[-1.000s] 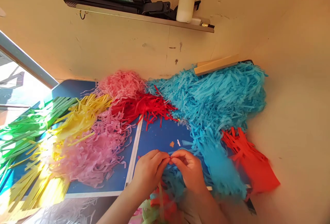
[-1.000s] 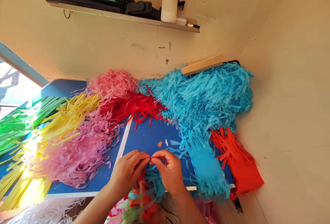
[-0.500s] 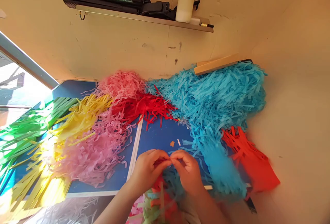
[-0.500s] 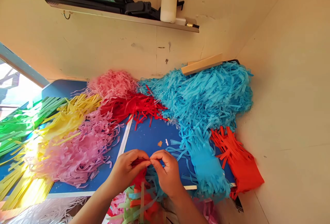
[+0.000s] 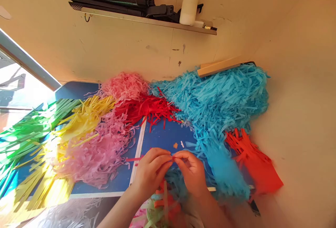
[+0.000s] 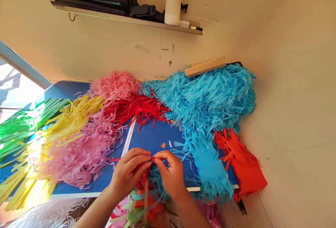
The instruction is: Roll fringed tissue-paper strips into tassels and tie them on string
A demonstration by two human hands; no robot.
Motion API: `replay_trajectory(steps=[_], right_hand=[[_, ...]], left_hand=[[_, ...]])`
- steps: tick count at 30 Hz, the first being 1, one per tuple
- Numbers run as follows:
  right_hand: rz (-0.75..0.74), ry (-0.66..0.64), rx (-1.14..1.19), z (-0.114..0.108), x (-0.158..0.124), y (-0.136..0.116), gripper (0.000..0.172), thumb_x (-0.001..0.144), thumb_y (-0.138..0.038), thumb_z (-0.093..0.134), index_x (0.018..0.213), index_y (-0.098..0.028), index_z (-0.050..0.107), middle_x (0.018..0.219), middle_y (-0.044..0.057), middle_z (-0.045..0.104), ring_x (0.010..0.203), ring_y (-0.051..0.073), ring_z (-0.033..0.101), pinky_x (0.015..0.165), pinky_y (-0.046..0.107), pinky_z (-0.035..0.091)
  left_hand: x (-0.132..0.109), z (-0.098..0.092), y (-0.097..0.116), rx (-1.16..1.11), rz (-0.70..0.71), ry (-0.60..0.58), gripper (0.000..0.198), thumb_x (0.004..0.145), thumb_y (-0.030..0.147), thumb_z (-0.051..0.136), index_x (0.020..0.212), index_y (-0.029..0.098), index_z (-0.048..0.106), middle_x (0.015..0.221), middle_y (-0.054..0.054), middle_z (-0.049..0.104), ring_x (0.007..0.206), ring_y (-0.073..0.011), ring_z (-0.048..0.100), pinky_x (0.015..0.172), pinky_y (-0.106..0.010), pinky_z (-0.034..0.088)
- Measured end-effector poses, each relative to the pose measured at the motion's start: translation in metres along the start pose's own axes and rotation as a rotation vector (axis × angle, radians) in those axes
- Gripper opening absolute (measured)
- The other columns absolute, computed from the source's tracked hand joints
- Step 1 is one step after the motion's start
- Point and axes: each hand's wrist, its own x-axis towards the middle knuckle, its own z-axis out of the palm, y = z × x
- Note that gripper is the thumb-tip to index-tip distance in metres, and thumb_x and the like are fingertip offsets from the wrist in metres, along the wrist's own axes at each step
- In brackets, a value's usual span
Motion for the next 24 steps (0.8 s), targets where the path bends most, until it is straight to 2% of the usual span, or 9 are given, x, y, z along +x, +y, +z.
replay_trajectory(steps=[3,9,16,21,24], right_hand=[[-0.071,0.023,-0.068,-0.001,-0.002,-0.003,0.008,0.091,-0.022,0.061,0.09,-0.024,0.069,0.091,0.0,0.072,0.087,0.015,0.067,0.082,0.027,0.052],[-0.202,0.061,-0.182,-0.001,-0.003,-0.012,0.01,0.091,-0.016,0.06,0.09,-0.024,0.068,0.089,-0.001,0.073,0.084,0.014,0.068,0.079,0.024,0.053],[-0.315,0.109,-0.275,-0.001,-0.003,-0.018,0.012,0.09,-0.013,0.06,0.091,-0.023,0.067,0.087,0.0,0.073,0.081,0.013,0.069,0.076,0.023,0.054],[-0.364,0.091,-0.345,-0.001,-0.001,-0.014,0.013,0.091,-0.012,0.058,0.091,-0.022,0.065,0.087,0.001,0.072,0.081,0.014,0.067,0.076,0.026,0.052],[-0.381,0.035,-0.368,-0.002,0.001,-0.012,0.011,0.091,-0.013,0.057,0.089,-0.022,0.064,0.085,0.001,0.072,0.08,0.015,0.066,0.075,0.03,0.051]], left_hand=[[-0.001,0.004,0.0,0.02,0.092,0.047,0.013,0.089,0.011,0.062,0.096,0.021,0.066,0.091,-0.003,0.07,0.082,-0.0146,0.064,0.074,-0.027,0.052],[-0.002,0.007,-0.001,0.041,0.084,0.058,0.015,0.087,0.009,0.063,0.096,0.021,0.065,0.09,-0.004,0.071,0.083,-0.016,0.064,0.074,-0.029,0.052],[0.001,0.011,0.0,0.068,0.118,0.094,0.015,0.086,0.009,0.064,0.095,0.022,0.065,0.091,-0.003,0.074,0.085,-0.0163,0.067,0.083,-0.032,0.053],[0.003,0.013,0.003,0.063,-0.006,0.012,0.006,0.088,0.015,0.061,0.087,0.022,0.061,0.085,-0.001,0.072,0.084,-0.016,0.069,0.09,-0.034,0.053],[0.002,0.014,0.004,0.092,-0.078,-0.062,0.007,0.088,0.017,0.056,0.083,0.021,0.059,0.077,-0.001,0.07,0.079,-0.0164,0.069,0.073,-0.027,0.055]])
